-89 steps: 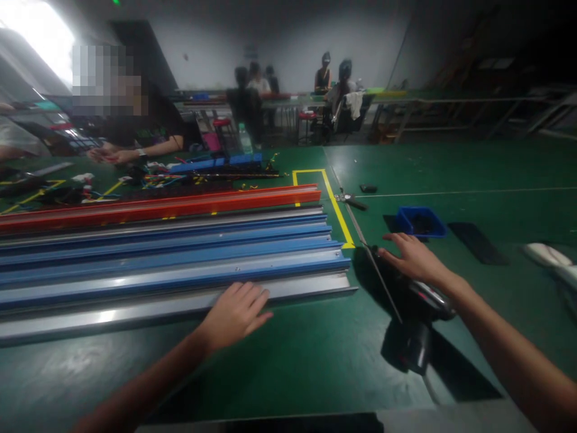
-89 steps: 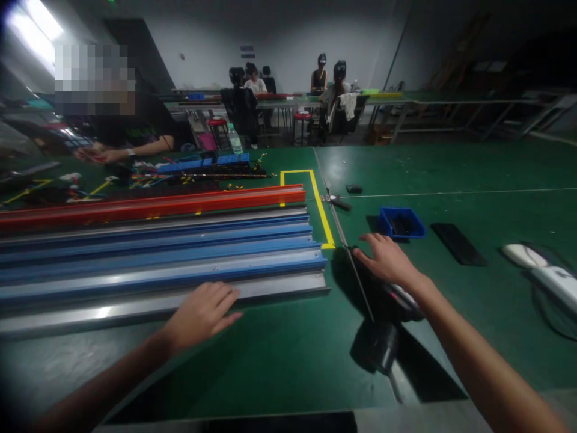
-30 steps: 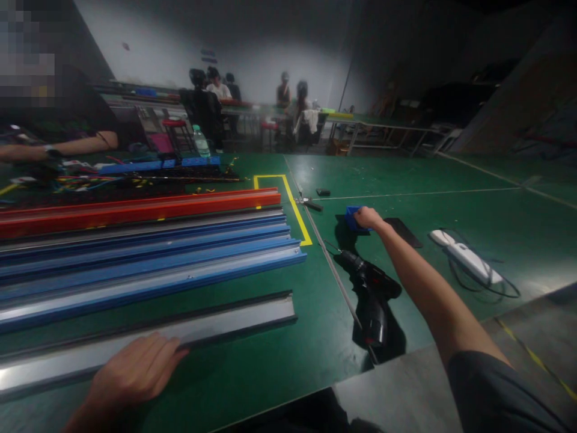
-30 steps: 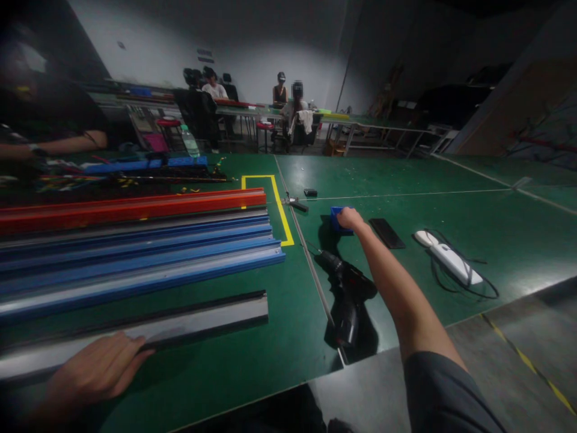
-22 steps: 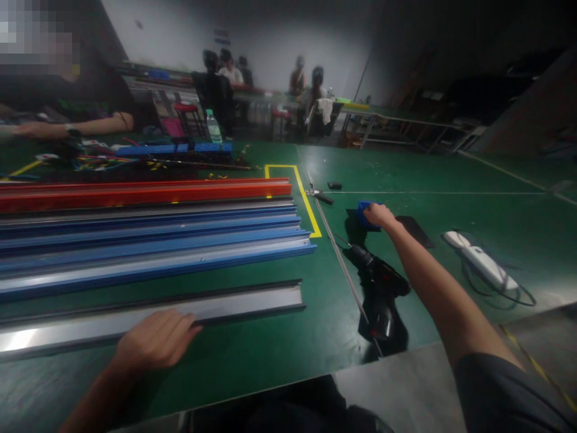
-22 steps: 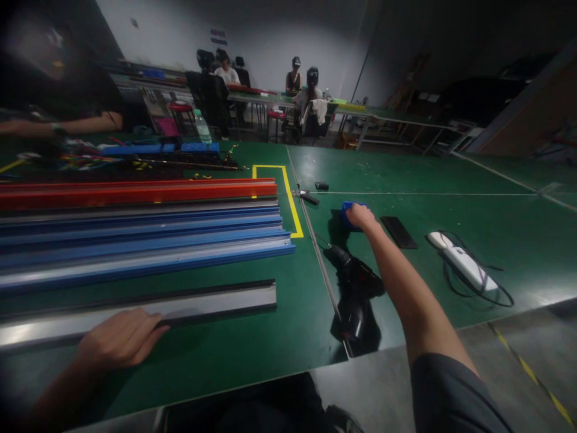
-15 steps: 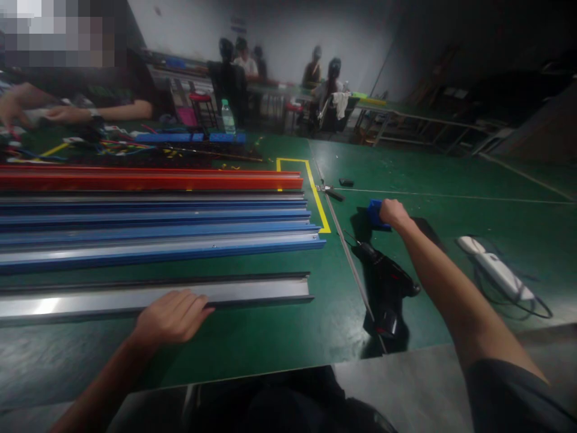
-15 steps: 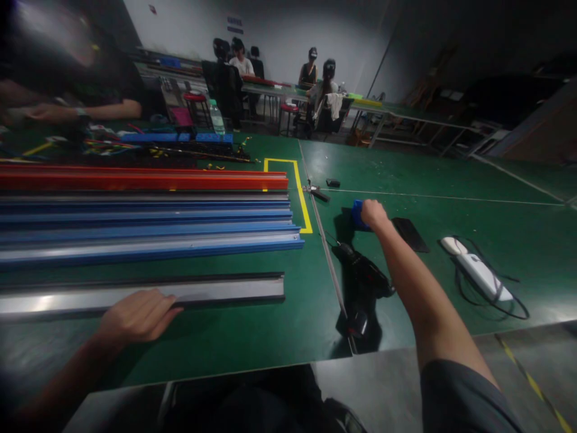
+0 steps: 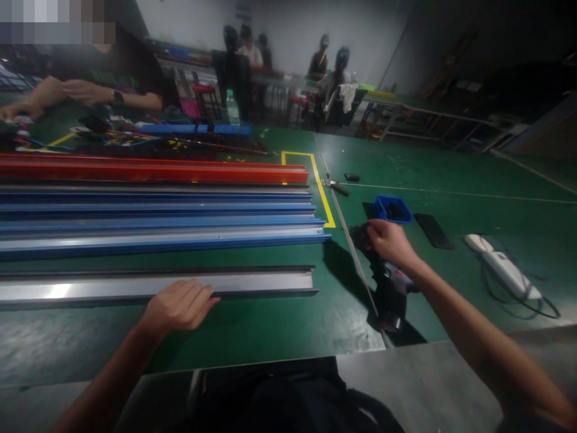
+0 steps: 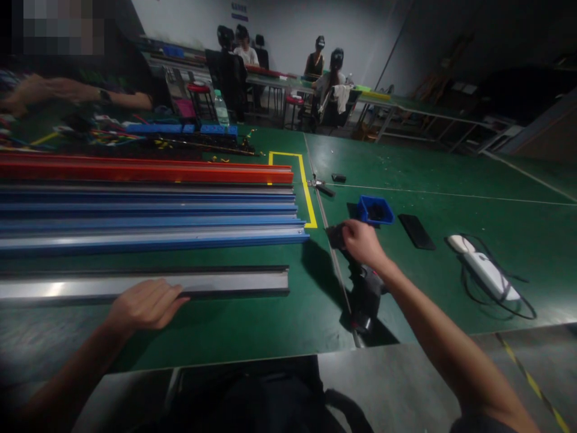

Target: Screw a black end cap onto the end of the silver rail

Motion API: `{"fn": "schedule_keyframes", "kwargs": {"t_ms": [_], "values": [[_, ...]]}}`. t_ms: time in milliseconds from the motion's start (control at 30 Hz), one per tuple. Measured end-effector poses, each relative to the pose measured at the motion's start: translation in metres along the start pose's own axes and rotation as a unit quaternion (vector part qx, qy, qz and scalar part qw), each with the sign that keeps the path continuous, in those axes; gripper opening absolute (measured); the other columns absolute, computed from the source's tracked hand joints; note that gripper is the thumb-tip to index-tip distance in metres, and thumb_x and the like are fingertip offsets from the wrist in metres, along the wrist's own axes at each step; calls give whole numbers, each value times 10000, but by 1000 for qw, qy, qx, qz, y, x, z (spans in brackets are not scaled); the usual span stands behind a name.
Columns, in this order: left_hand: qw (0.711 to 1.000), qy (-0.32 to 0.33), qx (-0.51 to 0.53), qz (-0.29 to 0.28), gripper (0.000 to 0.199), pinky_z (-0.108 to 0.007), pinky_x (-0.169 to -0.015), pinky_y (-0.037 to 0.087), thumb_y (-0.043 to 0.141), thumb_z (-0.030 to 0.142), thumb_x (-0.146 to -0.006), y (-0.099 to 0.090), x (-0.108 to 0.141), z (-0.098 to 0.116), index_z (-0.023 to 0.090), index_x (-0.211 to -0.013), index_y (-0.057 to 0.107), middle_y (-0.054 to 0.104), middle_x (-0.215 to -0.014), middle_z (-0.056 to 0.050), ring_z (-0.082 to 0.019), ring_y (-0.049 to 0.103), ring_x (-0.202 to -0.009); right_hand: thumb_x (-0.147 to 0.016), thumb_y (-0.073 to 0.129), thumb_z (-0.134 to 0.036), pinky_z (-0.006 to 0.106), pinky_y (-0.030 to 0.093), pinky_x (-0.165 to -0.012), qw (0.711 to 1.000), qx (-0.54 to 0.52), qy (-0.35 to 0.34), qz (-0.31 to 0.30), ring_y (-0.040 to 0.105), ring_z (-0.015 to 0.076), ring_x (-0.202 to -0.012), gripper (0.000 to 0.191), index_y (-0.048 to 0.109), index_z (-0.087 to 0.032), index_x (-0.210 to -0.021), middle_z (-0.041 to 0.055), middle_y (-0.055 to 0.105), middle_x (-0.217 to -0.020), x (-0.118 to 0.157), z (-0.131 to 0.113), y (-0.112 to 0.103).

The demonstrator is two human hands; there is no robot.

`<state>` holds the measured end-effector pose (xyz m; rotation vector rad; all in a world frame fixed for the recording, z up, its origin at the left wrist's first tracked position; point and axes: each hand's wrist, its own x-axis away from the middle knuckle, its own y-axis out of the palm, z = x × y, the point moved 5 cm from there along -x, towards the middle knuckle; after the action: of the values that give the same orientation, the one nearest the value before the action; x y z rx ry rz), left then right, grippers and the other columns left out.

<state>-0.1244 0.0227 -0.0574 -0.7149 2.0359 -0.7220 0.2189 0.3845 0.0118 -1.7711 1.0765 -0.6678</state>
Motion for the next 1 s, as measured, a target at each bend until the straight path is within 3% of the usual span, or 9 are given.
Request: {"fn": "schedule_keyframes", "kwargs": {"t_ms": [67,167,267,367,467,533,667,767,1000], "values": [[1000,-2,2,-3,184,-330,-607,380,727,291,-918,-1,-1,0,163,-869,604,587,-679,-9,-175,533,-641,-962,419,-248,297,571,-612,988,-86,7,-124,733,234,-707,319,710,-141,-1038,97,773,-843,20,-4,39],[1000,-8,2,-7,182,-329,-612,381,709,297,-932,-2,-2,0,168,-856,605,580,-666,-1,-166,524,-632,-903,485,-224,307,580,-546,979,-96,0,-178,714,213,-623,257,721,-148,-972,85,772,-820,34,-8,70],[1000,-10,3,-9,183,-329,-610,382,707,300,-933,-3,-4,0,171,-855,602,577,-664,0,-167,519,-628,-901,563,-294,362,608,-643,979,-81,-21,-187,726,236,-688,314,704,-124,-1124,115,775,-897,37,-13,73],[1000,-14,4,-11,193,-332,-606,385,713,307,-929,-3,-5,0,175,-851,595,570,-660,-1,-172,513,-627,-911,613,-480,476,598,-866,977,-27,-106,-184,742,319,-929,622,586,-88,-1394,189,759,-1063,44,-23,65],[1000,-19,6,-6,183,-331,-601,384,687,298,-943,-5,-7,0,178,-838,598,566,-650,0,-170,515,-622,-738,789,-579,591,521,-1018,967,51,-189,-161,635,440,-1215,975,479,-105,-1531,269,643,-1338,55,-30,63],[1000,-20,5,-9,190,-330,-597,381,685,300,-943,-6,-8,0,182,-821,599,561,-642,4,-166,514,-614,-648,863,-529,626,503,-1031,965,88,-201,-147,598,475,-1260,1079,450,-132,-1562,272,604,-1392,59,-27,67],[1000,-18,4,-19,199,-326,-603,383,692,306,-940,-5,-8,0,177,-808,616,570,-645,1,-163,518,-620,-763,795,-388,583,515,-1045,968,71,-208,-124,639,411,-1231,839,506,-162,-1518,224,652,-1356,57,-21,70],[1000,-19,7,-21,190,-329,-597,366,697,298,-934,-4,-7,0,173,-809,628,569,-645,-6,-169,515,-619,-824,751,-390,579,516,-1053,974,38,-204,-88,663,385,-1201,653,595,-191,-1425,188,696,-1305,54,-20,64],[998,-41,41,4,189,-337,-573,330,657,262,-929,-1,-6,-2,186,-761,614,539,-616,-12,-177,509,-598,-833,750,-490,542,549,-998,975,20,-212,-60,670,377,-1143,608,634,-180,-1343,186,692,-1257,61,-26,61]]}}
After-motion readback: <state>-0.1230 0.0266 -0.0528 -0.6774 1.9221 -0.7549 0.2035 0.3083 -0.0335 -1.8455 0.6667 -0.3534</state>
